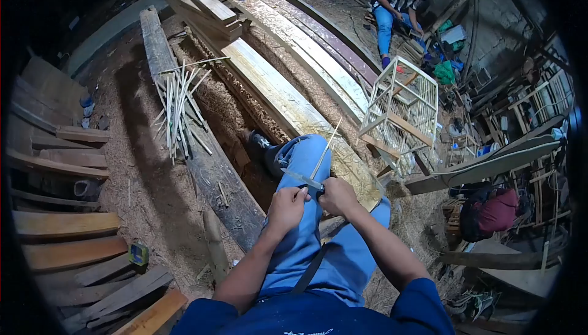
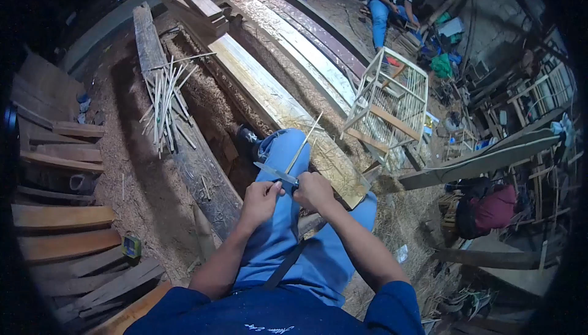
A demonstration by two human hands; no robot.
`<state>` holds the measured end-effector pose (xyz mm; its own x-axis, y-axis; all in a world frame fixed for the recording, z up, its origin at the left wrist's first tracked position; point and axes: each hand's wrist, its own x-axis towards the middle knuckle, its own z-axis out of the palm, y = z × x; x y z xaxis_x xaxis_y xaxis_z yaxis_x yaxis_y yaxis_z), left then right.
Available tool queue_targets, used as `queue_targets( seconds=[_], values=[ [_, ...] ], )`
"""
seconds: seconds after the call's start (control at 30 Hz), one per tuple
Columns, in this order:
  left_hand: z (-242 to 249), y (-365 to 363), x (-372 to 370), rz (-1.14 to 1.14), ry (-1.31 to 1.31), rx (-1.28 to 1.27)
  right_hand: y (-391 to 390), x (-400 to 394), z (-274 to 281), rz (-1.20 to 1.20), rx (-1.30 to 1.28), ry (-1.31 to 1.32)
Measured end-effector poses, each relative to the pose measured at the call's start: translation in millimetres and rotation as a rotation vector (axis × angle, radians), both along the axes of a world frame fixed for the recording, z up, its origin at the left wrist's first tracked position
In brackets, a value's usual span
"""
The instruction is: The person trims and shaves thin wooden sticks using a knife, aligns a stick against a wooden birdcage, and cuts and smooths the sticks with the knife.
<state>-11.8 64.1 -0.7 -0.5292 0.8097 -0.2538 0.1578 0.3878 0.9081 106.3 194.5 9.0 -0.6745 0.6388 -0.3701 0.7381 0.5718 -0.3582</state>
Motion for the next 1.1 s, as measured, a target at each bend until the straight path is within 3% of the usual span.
queue_targets(
  seconds=[0.17, 0.63, 0.97, 1.1],
  values=[
    [-19, -3, 1, 0.058, 0.028, 0.08, -3, -7, -12, -0.032, 0.008, 0.015],
    [-9, -39, -9, 0.194, -0.375, 0.024, -36, -29, -19, -0.013, 0.153, 0.027],
    [-8, -81, 12, 0.198, -0.274, 0.069, -27, -22, -23, -0.124, 0.122, 0.065],
    [16, -65, 11, 0.157, -0.25, 0.024, -23, -21, -19, -0.188, 0.115, 0.099]
  ],
)
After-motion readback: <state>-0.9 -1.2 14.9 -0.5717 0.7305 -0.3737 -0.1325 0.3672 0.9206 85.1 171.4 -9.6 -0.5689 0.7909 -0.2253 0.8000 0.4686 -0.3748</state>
